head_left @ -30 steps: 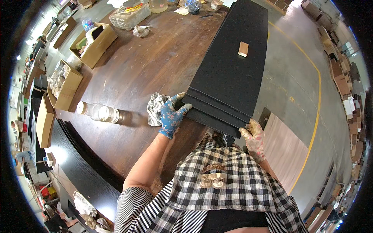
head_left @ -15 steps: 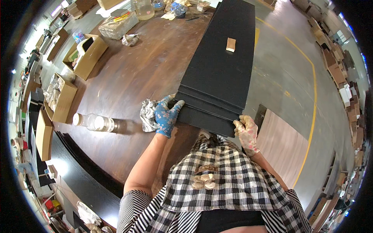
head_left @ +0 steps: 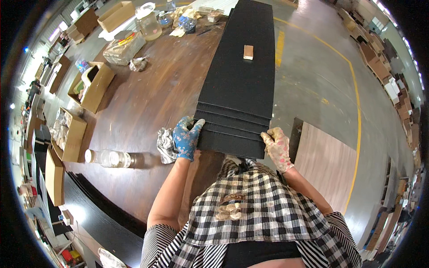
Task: The person sands the edges and surfaces of wooden boards using a sanding block, wipes them with a cloth, and rearranges the boards on the workbench.
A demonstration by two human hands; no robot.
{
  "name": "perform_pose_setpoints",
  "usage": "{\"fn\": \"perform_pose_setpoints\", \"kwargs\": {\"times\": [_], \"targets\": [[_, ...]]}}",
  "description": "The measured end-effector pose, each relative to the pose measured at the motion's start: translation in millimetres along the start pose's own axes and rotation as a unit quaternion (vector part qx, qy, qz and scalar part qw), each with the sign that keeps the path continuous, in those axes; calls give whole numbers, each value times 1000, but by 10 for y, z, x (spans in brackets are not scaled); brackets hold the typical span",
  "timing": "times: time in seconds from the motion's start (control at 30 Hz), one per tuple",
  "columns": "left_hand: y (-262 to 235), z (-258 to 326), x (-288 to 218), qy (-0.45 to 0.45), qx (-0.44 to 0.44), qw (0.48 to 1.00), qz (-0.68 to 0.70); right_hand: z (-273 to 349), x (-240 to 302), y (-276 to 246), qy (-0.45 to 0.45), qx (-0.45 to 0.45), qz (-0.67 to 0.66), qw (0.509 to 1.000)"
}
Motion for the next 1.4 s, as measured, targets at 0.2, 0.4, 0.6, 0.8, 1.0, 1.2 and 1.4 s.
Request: {"fn": "perform_pose_setpoints", "kwargs": {"times": [0.2,0.4,0.6,0.8,1.0,1.2,1.4], "targets": [[40,-26,0,3,24,1000,2,-125,-141,16,-100,-35,57,993],[25,-31,-100,35,15,999,-13,-180,-127,50,23,83,-18,996],[-308,104,-383,201,203,933,-219,10,-384,-108,-22,54,58,997],[-172,124,-202,143,236,957,-92,-77,-419,-80,-1,35,7,999],[-12,149,-23,167,191,965,-65,-25,48,1,-137,16,310,941],[-13,223,-108,177,177,965,-72,-93,3,-49,-193,54,361,911],[-83,372,-59,194,162,967,-31,29,-17,-33,-159,95,337,923]]}}
Point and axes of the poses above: each hand's wrist, its own z-axis away from the middle knuckle, its own y-axis out of the palm, x = y × z, the point moved 7 cm from there along -z, towards the middle knuckle, and after that the axes turned 15 degrees about y, right-handed, at the moved point
